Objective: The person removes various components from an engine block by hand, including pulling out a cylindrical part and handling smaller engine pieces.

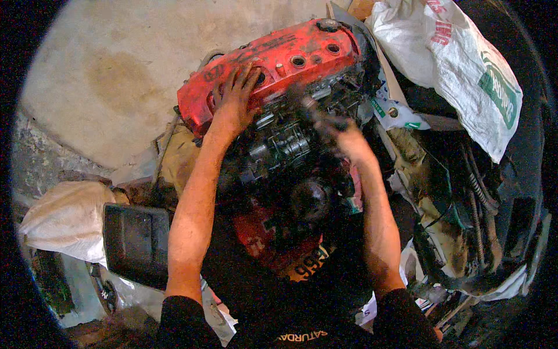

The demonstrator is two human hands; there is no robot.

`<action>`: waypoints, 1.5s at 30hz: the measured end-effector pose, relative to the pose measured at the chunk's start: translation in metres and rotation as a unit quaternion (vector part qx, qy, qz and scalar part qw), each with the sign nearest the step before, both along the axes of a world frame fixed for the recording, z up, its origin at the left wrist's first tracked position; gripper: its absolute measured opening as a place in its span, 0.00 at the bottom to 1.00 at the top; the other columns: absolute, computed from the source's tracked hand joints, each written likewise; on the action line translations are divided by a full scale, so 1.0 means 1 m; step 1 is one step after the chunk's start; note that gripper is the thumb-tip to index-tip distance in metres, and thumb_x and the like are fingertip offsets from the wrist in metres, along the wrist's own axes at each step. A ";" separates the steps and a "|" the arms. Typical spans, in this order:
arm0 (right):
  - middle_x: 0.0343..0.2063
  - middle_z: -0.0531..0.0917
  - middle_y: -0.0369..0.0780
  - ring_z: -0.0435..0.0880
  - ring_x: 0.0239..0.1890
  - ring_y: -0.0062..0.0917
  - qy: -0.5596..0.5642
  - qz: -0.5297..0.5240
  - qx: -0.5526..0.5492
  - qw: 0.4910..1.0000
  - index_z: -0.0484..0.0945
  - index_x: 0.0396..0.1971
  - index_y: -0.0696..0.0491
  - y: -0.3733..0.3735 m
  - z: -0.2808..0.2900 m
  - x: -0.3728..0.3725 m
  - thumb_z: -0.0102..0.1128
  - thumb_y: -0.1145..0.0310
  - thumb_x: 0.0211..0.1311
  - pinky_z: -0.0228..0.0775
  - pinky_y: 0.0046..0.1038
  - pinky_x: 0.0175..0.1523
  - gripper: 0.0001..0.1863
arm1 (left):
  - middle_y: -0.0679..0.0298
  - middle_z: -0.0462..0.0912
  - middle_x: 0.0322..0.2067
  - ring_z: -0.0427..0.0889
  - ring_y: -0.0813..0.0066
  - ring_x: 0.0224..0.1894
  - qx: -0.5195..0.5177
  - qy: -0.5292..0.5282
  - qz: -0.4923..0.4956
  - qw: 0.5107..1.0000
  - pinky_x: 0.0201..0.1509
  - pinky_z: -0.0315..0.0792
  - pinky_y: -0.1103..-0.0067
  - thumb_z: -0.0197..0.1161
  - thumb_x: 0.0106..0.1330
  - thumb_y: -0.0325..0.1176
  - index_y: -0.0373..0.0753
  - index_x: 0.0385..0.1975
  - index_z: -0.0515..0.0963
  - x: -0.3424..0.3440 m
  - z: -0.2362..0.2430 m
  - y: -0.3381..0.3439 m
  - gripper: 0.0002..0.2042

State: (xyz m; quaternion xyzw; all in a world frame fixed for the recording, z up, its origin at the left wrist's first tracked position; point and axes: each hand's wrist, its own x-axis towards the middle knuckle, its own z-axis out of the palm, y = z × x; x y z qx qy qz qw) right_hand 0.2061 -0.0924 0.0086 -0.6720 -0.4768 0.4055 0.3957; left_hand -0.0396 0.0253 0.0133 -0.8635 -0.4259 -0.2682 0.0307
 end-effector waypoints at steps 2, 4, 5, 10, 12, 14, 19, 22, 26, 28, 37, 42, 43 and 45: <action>0.31 0.79 0.33 0.74 0.30 0.18 -0.013 -0.104 0.206 0.973 0.77 0.44 0.54 -0.001 0.001 0.014 0.61 0.60 0.56 0.67 0.22 0.37 0.18 | 0.65 0.46 0.67 0.48 0.56 0.67 -0.004 0.002 -0.025 1.000 0.63 0.46 0.47 0.69 0.48 0.39 0.54 0.65 0.51 -0.004 0.002 0.009 0.43; 0.30 0.79 0.33 0.72 0.30 0.16 0.059 -0.137 0.183 0.972 0.76 0.47 0.54 -0.012 0.006 0.023 0.60 0.62 0.57 0.66 0.21 0.36 0.19 | 0.64 0.45 0.67 0.47 0.54 0.68 -0.068 0.025 0.037 0.997 0.63 0.45 0.47 0.70 0.46 0.39 0.54 0.65 0.50 -0.014 0.011 0.003 0.45; 0.30 0.79 0.33 0.72 0.30 0.16 0.023 -0.133 0.168 0.976 0.76 0.47 0.55 -0.014 0.003 0.027 0.60 0.62 0.57 0.65 0.21 0.36 0.19 | 0.64 0.44 0.68 0.46 0.54 0.68 -0.102 0.036 0.068 0.992 0.63 0.44 0.46 0.71 0.45 0.39 0.55 0.66 0.49 -0.017 0.016 -0.002 0.46; 0.30 0.80 0.33 0.72 0.30 0.16 -0.103 -0.046 0.107 0.988 0.75 0.48 0.57 -0.022 -0.003 0.010 0.58 0.62 0.59 0.65 0.19 0.38 0.20 | 0.63 0.45 0.67 0.46 0.52 0.68 -0.025 0.018 0.060 0.998 0.64 0.43 0.45 0.72 0.43 0.37 0.54 0.66 0.47 -0.057 -0.011 0.008 0.48; 0.36 0.81 0.41 0.77 0.38 0.26 -0.115 0.021 0.118 0.986 0.74 0.48 0.57 -0.033 0.010 -0.020 0.57 0.63 0.59 0.66 0.25 0.47 0.19 | 0.63 0.45 0.67 0.47 0.52 0.67 -0.051 0.030 0.072 0.996 0.64 0.43 0.45 0.71 0.44 0.36 0.54 0.66 0.48 -0.068 -0.010 0.005 0.48; 0.40 0.81 0.49 0.79 0.44 0.36 -0.154 0.081 0.091 0.981 0.76 0.44 0.56 -0.047 0.018 -0.045 0.56 0.67 0.58 0.66 0.32 0.52 0.15 | 0.62 0.46 0.67 0.48 0.52 0.67 -0.097 0.061 0.106 0.988 0.64 0.43 0.44 0.70 0.45 0.35 0.53 0.65 0.48 -0.061 0.006 -0.012 0.47; 0.37 0.80 0.53 0.79 0.45 0.40 -0.237 0.012 0.089 0.967 0.71 0.53 0.54 -0.020 -0.046 -0.098 0.53 0.76 0.54 0.67 0.31 0.51 0.23 | 0.59 0.48 0.66 0.50 0.54 0.66 -0.033 0.022 0.066 0.997 0.64 0.43 0.45 0.67 0.49 0.33 0.52 0.65 0.51 -0.061 -0.011 -0.015 0.42; 0.37 0.78 0.56 0.77 0.43 0.48 -0.261 0.045 0.127 0.956 0.68 0.56 0.48 -0.022 -0.075 -0.121 0.53 0.77 0.51 0.69 0.36 0.46 0.28 | 0.58 0.50 0.66 0.50 0.54 0.66 -0.027 0.021 0.079 0.996 0.64 0.43 0.47 0.65 0.51 0.33 0.51 0.64 0.52 -0.063 -0.009 -0.023 0.39; 0.40 0.76 0.58 0.74 0.46 0.51 -0.167 0.096 0.137 0.972 0.68 0.52 0.54 -0.017 -0.048 -0.107 0.55 0.72 0.50 0.66 0.41 0.49 0.25 | 0.58 0.51 0.65 0.51 0.53 0.66 -0.024 -0.020 0.031 0.999 0.65 0.43 0.49 0.64 0.51 0.33 0.51 0.64 0.54 -0.076 -0.022 -0.005 0.38; 0.39 0.76 0.57 0.75 0.44 0.50 -0.294 0.087 0.117 0.945 0.70 0.48 0.59 -0.019 -0.127 -0.085 0.56 0.68 0.51 0.66 0.41 0.49 0.22 | 0.58 0.52 0.65 0.52 0.53 0.66 0.004 -0.033 0.013 0.999 0.64 0.44 0.50 0.64 0.52 0.34 0.50 0.63 0.55 -0.048 -0.024 -0.003 0.37; 0.36 0.81 0.51 0.80 0.38 0.42 -0.420 0.233 -0.159 0.863 0.75 0.42 0.57 -0.039 -0.068 0.012 0.47 0.65 0.53 0.69 0.38 0.48 0.18 | 0.57 0.64 0.58 0.60 0.60 0.62 -0.016 -0.020 -0.132 0.991 0.65 0.49 0.57 0.59 0.57 0.35 0.44 0.58 0.63 -0.012 -0.014 -0.068 0.27; 0.40 0.79 0.50 0.77 0.42 0.42 -0.376 0.148 -0.163 0.900 0.72 0.46 0.56 -0.057 -0.148 0.064 0.51 0.64 0.51 0.67 0.38 0.50 0.21 | 0.50 0.69 0.54 0.69 0.51 0.54 -0.236 0.102 -0.222 0.941 0.60 0.63 0.66 0.59 0.57 0.37 0.39 0.55 0.66 0.047 -0.045 -0.113 0.24; 0.40 0.78 0.50 0.77 0.42 0.42 -0.357 0.132 -0.152 0.912 0.72 0.46 0.56 -0.065 -0.175 0.068 0.51 0.63 0.51 0.67 0.38 0.50 0.21 | 0.49 0.70 0.52 0.72 0.50 0.51 -0.251 0.160 -0.242 0.923 0.55 0.68 0.65 0.60 0.56 0.38 0.40 0.54 0.68 0.062 -0.047 -0.121 0.24; 0.42 0.77 0.50 0.76 0.44 0.42 -0.327 0.111 -0.140 0.928 0.70 0.48 0.55 -0.078 -0.223 0.067 0.53 0.63 0.50 0.66 0.38 0.51 0.23 | 0.47 0.70 0.51 0.70 0.48 0.52 -0.426 0.280 -0.210 0.835 0.57 0.66 0.65 0.61 0.53 0.33 0.36 0.54 0.67 0.095 -0.072 -0.124 0.26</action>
